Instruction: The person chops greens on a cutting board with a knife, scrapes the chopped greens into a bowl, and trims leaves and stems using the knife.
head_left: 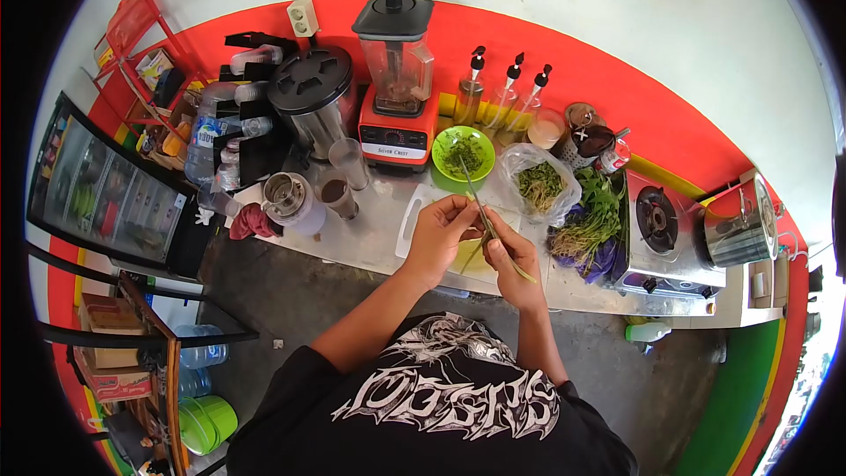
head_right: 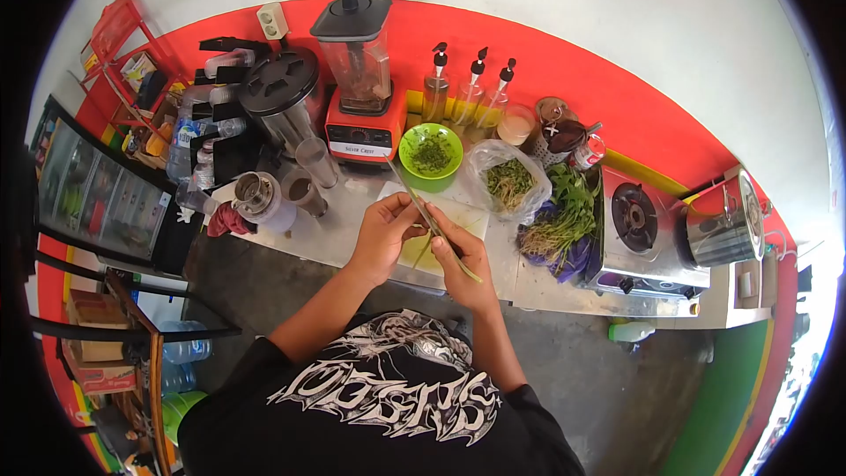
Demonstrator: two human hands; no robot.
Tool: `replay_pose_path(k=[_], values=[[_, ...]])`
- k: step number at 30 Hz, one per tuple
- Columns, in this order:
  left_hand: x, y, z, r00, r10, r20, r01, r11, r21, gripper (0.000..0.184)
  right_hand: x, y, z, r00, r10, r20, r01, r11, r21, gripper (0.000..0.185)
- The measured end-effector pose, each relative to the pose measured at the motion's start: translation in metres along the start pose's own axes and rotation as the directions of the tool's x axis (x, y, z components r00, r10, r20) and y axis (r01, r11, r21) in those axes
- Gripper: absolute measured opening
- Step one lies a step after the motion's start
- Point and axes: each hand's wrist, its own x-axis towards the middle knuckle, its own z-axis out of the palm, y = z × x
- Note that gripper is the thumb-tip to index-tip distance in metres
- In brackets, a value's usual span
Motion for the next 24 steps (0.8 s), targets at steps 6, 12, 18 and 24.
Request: replay_pose_path(k=[6,12,18,24], values=[[0.004,0.001,-0.004,0.999,-0.008,-0.035,0.008,1.000,-0.004,0.017,-0.001,0.001,-0.001,0.999,0.037,0.010,-0.037,0.999,0.018,0.047],[0.002,-0.004,-0.002,1.000,0.023,0.008,-0.023,0.999,0.041,0.019,0.000,0.008,-0.001,1.000,0.014,-0.007,-0.014,0.999,0.030,0.048],[0.003,-0.009,-0.007,1.000,0.001,0.027,-0.003,0.999,0.044,0.018,0.000,0.008,0.001,1.000,0.027,-0.002,-0.027,0.998,0.053,0.047],[0.003,-0.016,-0.017,0.999,-0.008,0.046,0.004,0.997,0.079,0.020,0.004,0.014,0.000,0.999,-0.008,-0.052,0.001,0.990,-0.138,0.049]])
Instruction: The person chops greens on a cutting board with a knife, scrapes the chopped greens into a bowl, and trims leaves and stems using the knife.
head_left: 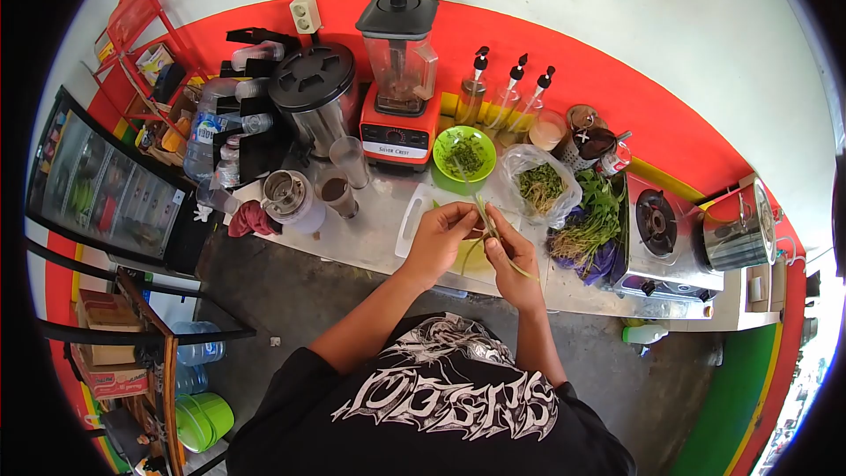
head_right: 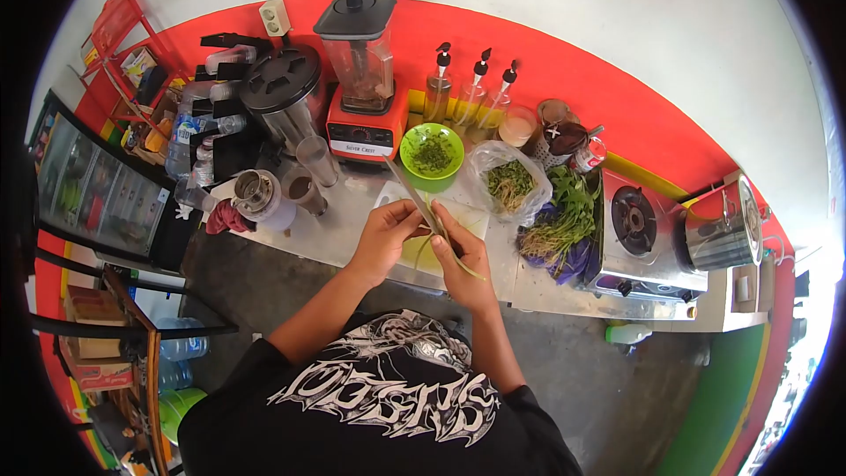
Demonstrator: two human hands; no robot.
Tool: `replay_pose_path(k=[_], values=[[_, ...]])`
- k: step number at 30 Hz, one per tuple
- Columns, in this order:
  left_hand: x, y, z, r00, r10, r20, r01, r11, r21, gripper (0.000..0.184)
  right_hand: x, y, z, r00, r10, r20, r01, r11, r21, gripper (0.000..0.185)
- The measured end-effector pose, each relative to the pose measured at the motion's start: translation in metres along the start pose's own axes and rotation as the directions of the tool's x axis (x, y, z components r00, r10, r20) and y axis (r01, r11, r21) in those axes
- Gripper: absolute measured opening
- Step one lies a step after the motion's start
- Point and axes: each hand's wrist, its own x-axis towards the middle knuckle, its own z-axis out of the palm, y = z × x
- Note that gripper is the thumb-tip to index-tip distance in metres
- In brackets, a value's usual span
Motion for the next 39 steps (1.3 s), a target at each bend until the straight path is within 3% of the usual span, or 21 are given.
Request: replay_pose_path(k=[2,3,5,9,11,13,15,17,31,35,39], values=[[-0.001,-0.001,-0.001,0.995,-0.003,0.099,0.018,0.988,-0.156,0.027,0.005,-0.003,0.000,0.997,-0.081,-0.015,0.079,0.993,-0.088,0.051],[-0.002,0.001,-0.001,0.995,-0.005,0.103,0.021,0.988,-0.156,0.027,0.007,-0.007,0.001,0.987,-0.162,-0.020,0.155,0.972,-0.178,0.052],[-0.007,0.007,0.002,0.991,-0.033,0.126,0.053,0.985,-0.166,0.039,0.006,-0.023,-0.003,0.987,-0.163,0.008,0.159,0.952,-0.262,0.054],[-0.011,0.008,0.021,0.999,-0.015,0.032,0.015,1.000,-0.024,0.045,0.006,-0.037,-0.009,0.978,-0.157,0.136,0.203,0.861,-0.467,0.067],[-0.010,0.008,0.026,0.998,0.043,-0.045,-0.041,0.998,0.044,0.045,0.007,-0.034,-0.008,0.970,-0.174,0.171,0.237,0.839,-0.489,0.072],[-0.008,0.008,0.023,0.996,0.005,-0.085,0.003,0.995,0.104,0.043,0.006,-0.033,-0.006,0.959,-0.189,0.209,0.272,0.817,-0.508,0.077],[-0.005,0.004,0.019,0.992,-0.028,-0.123,0.048,0.986,0.162,0.042,0.006,-0.034,-0.005,0.971,-0.108,0.215,0.213,0.803,-0.557,0.082],[-0.002,-0.002,0.015,0.979,0.038,-0.199,-0.008,0.989,0.151,0.030,0.006,-0.041,-0.006,0.977,-0.061,0.205,0.166,0.823,-0.544,0.084],[-0.007,0.002,0.008,0.977,0.008,-0.215,0.021,0.991,0.133,0.021,0.008,-0.049,-0.011,0.979,-0.018,0.205,0.127,0.836,-0.534,0.077],[-0.005,0.003,0.003,0.976,-0.011,-0.219,0.060,0.975,0.216,0.018,0.009,-0.042,-0.010,0.982,-0.050,0.180,0.152,0.777,-0.612,0.073],[-0.003,-0.001,0.002,0.975,-0.015,-0.221,0.055,0.982,0.178,0.016,0.011,-0.038,-0.012,0.983,-0.076,0.165,0.170,0.701,-0.693,0.069]])
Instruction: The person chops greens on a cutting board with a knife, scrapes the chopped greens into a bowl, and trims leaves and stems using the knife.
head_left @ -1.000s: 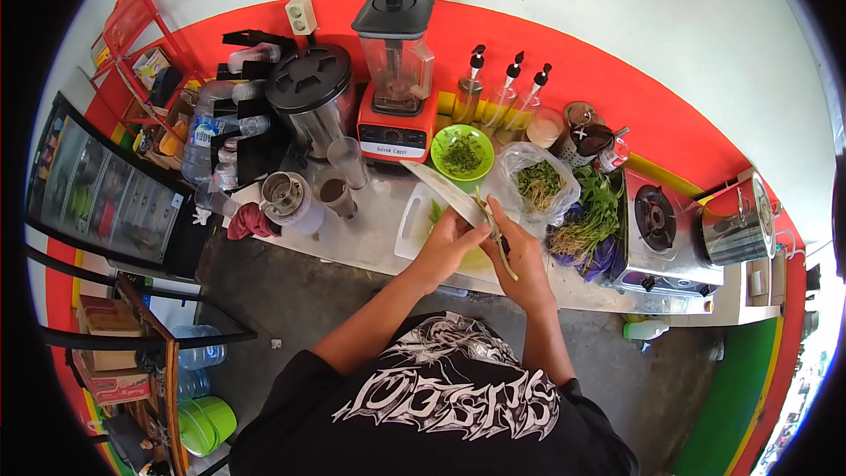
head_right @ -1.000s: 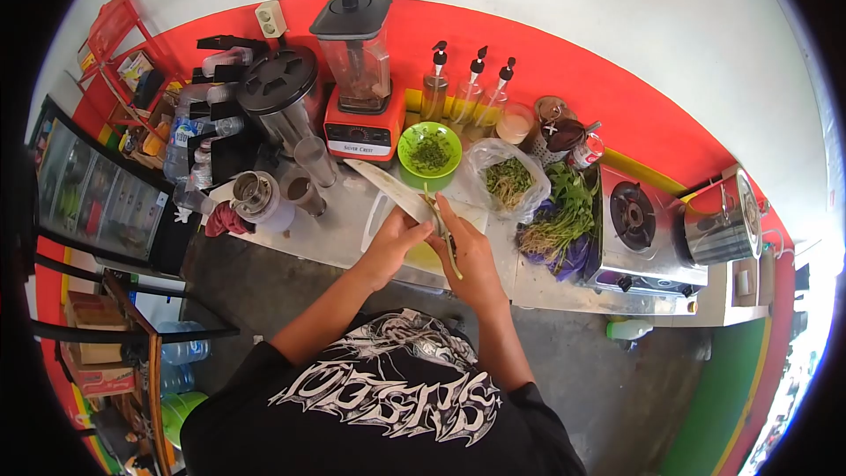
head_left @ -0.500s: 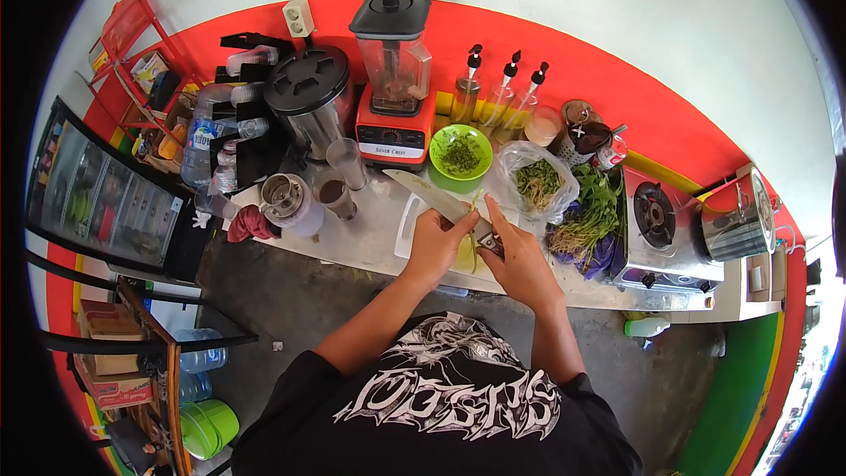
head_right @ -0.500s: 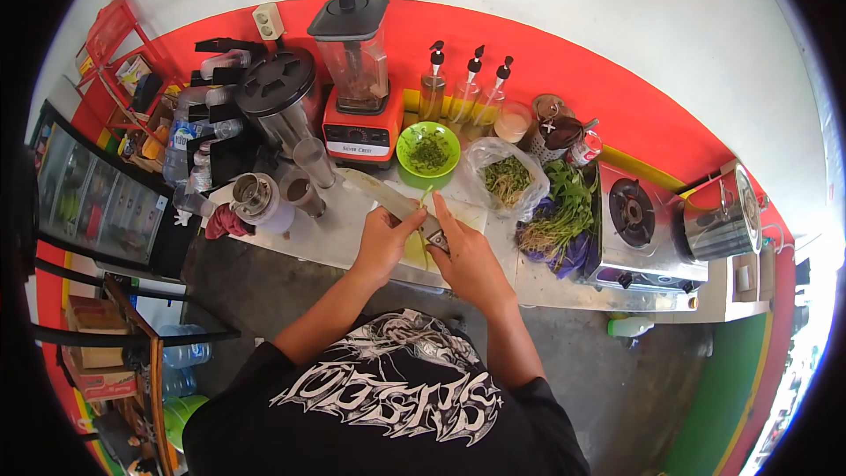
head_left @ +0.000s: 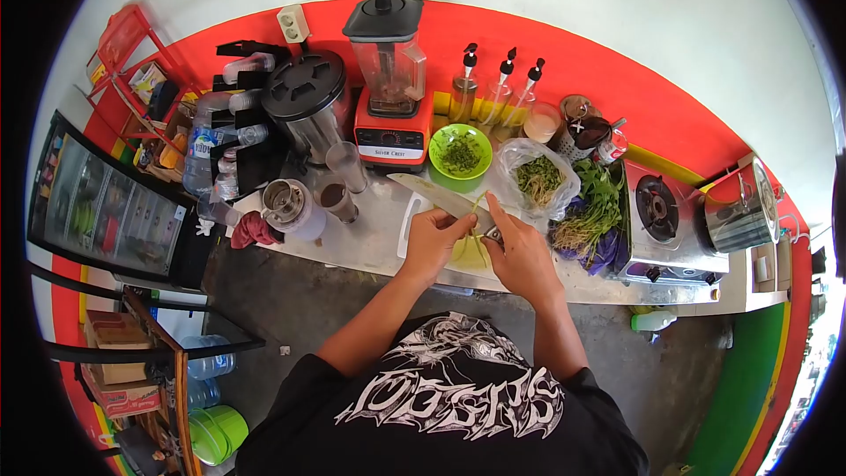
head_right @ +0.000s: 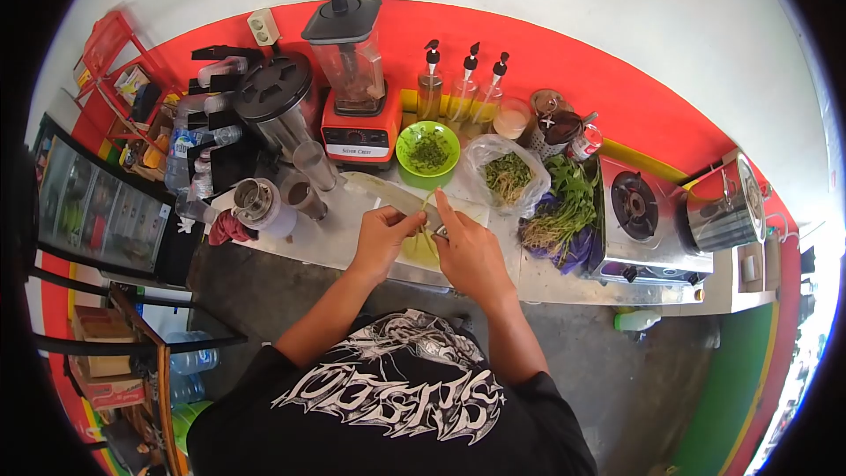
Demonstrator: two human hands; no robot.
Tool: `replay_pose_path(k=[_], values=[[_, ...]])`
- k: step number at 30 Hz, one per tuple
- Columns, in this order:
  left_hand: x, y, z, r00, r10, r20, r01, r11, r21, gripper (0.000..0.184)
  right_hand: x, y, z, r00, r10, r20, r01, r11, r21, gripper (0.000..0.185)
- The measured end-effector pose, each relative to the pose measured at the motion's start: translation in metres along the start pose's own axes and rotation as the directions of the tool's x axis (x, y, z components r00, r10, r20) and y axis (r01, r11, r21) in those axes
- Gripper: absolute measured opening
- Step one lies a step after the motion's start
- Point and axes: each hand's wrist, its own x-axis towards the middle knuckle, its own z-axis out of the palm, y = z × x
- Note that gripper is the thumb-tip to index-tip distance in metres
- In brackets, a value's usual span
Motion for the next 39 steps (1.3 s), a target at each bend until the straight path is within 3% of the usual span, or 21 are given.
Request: replay_pose_path(k=[8,13,15,22,25,27,30,32,35,37,39], values=[[0.007,-0.009,0.001,0.998,-0.005,0.070,0.001,0.998,0.057,0.019,0.002,0.001,0.002,0.999,0.032,-0.040,-0.036,0.994,-0.100,0.071],[0.008,-0.010,-0.004,0.999,-0.002,0.035,-0.002,0.991,0.132,0.019,0.006,0.009,-0.004,0.998,0.050,-0.044,-0.055,0.991,-0.120,0.070],[0.008,-0.011,-0.007,0.999,0.029,0.018,-0.032,0.984,0.176,0.019,0.008,0.009,-0.013,0.993,0.114,-0.006,-0.114,0.991,-0.075,0.072],[0.010,-0.010,-0.011,0.999,-0.010,0.049,0.003,0.990,0.143,0.017,0.013,0.021,-0.014,0.993,0.115,-0.013,-0.115,0.992,-0.050,0.066],[0.013,-0.016,-0.020,0.999,-0.021,0.033,0.016,0.990,0.143,0.018,0.014,0.036,-0.018,0.989,0.077,-0.124,-0.076,0.997,0.009,0.065],[0.020,-0.027,-0.027,0.999,-0.034,0.024,0.030,0.985,0.167,0.019,0.014,0.043,-0.019,0.973,0.187,-0.138,-0.167,0.976,0.143,0.064],[0.042,-0.063,-0.042,0.999,-0.017,-0.041,0.026,0.974,0.227,0.020,0.009,0.067,-0.007,0.946,0.316,-0.074,-0.296,0.933,0.203,0.067],[0.056,-0.091,-0.051,0.993,0.046,-0.112,-0.001,0.928,0.373,0.019,-0.001,0.090,0.011,0.953,0.287,-0.098,-0.266,0.947,0.182,0.066],[0.069,-0.120,-0.061,0.992,0.008,-0.128,0.057,0.865,0.498,0.023,-0.020,0.104,0.019,0.938,0.344,-0.045,-0.326,0.917,0.230,0.066],[0.078,-0.143,-0.067,0.991,0.022,-0.136,0.061,0.816,0.575,0.025,-0.032,0.106,0.016,0.887,0.455,0.073,-0.460,0.861,0.216,0.064],[0.091,-0.155,-0.072,0.993,0.046,-0.112,0.040,0.745,0.666,0.027,-0.047,0.119,0.019,0.882,0.469,0.045,-0.464,0.848,0.256,0.064]])
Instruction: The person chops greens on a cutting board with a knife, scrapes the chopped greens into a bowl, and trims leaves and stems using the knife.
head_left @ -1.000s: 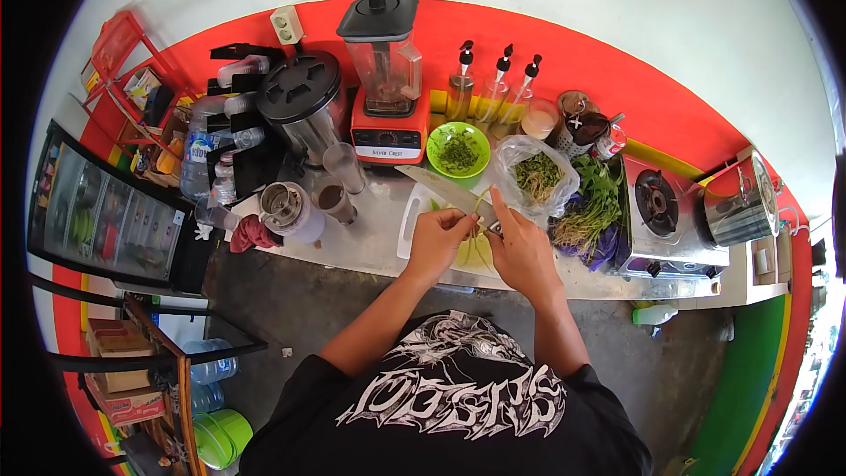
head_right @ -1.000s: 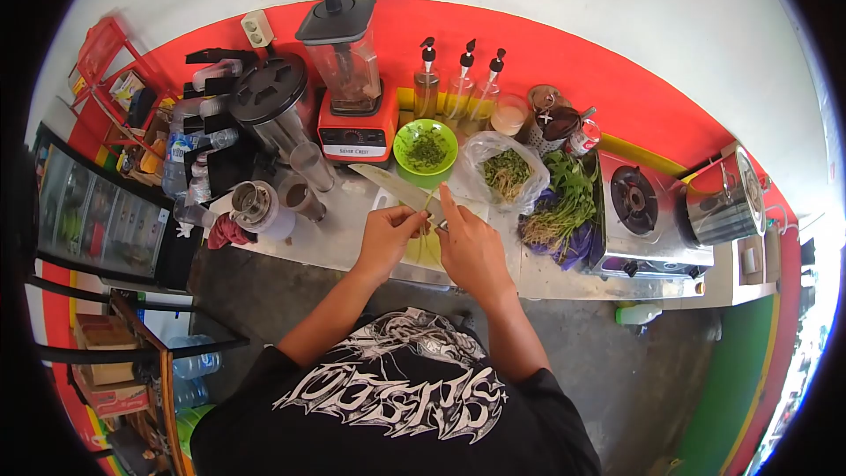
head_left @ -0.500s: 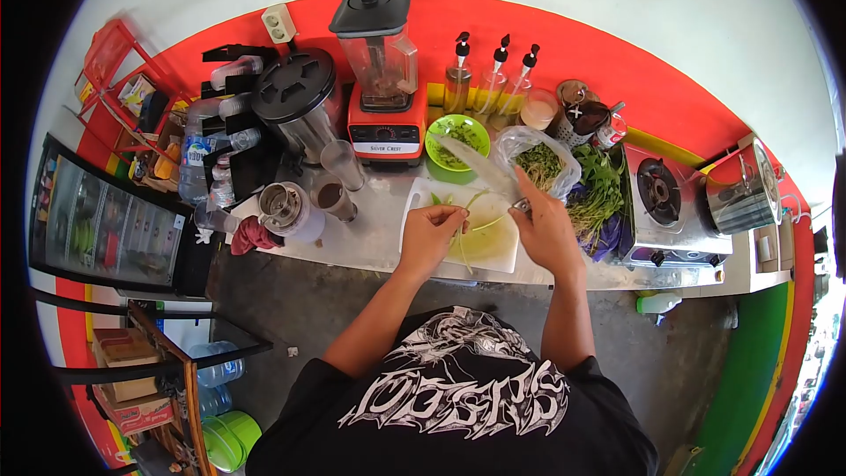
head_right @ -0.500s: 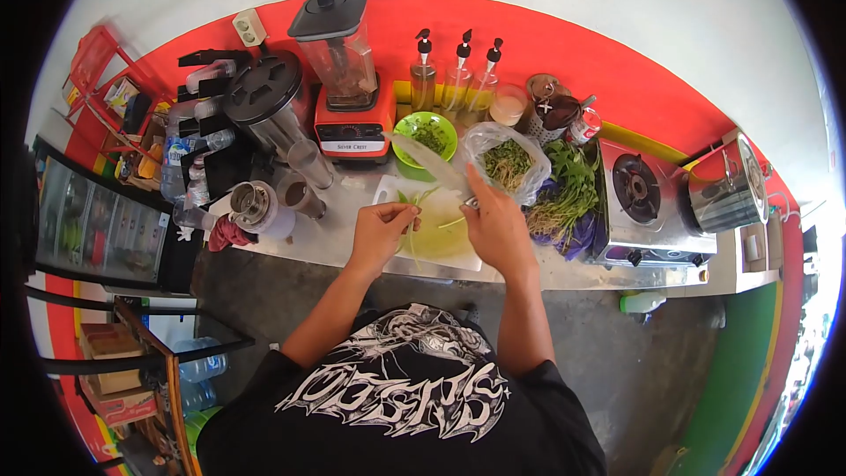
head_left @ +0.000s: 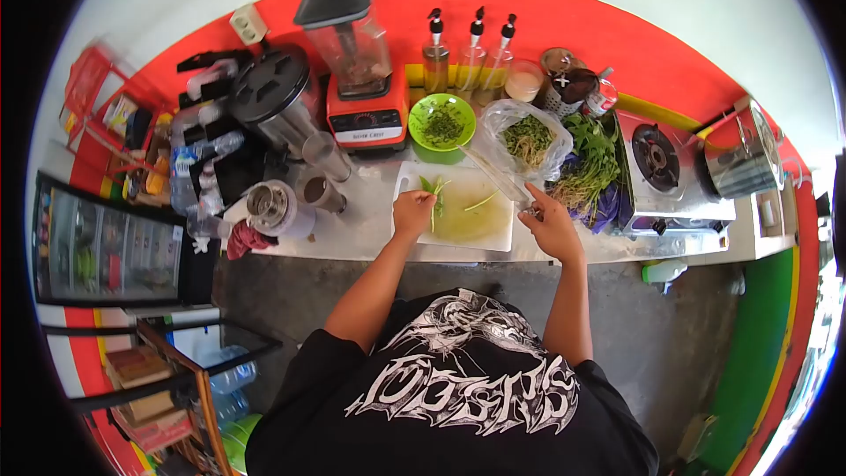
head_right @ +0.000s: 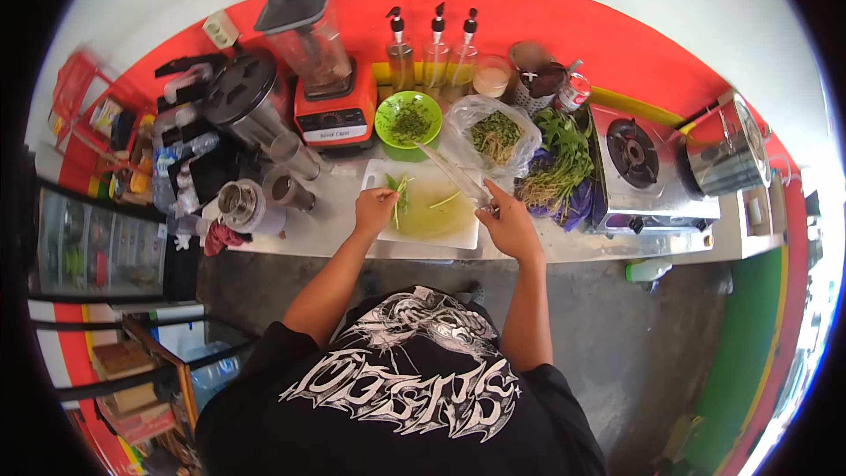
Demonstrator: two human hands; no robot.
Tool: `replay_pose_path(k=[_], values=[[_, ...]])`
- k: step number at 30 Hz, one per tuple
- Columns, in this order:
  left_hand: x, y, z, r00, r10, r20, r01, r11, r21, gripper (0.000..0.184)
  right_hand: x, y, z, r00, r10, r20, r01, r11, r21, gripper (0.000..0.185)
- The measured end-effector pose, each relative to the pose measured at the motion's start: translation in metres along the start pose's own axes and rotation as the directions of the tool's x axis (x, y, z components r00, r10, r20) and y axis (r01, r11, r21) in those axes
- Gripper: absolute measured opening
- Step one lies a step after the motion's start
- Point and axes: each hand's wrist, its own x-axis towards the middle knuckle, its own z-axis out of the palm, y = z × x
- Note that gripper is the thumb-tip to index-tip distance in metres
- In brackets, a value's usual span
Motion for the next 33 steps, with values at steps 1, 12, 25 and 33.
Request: replay_pose_path(k=[1,12,25,33], values=[[0.002,-0.001,0.003,1.000,0.004,-0.025,-0.003,0.999,0.049,0.029,-0.005,0.005,-0.001,1.000,0.009,-0.020,-0.008,0.999,0.033,0.063],[0.001,0.004,0.069,0.924,0.360,0.129,-0.381,0.836,0.396,0.040,-0.052,0.027,-0.018,0.973,0.162,-0.165,-0.124,0.967,0.221,0.063],[-0.003,0.009,0.084,0.903,0.232,0.362,-0.306,0.939,0.160,0.014,-0.097,0.019,-0.031,0.941,0.226,-0.254,-0.135,0.935,0.328,0.055],[-0.025,0.138,0.028,0.728,0.203,0.654,0.239,0.820,-0.520,0.019,-0.089,-0.023,-0.022,0.961,0.170,-0.216,-0.090,0.937,0.337,0.043]])
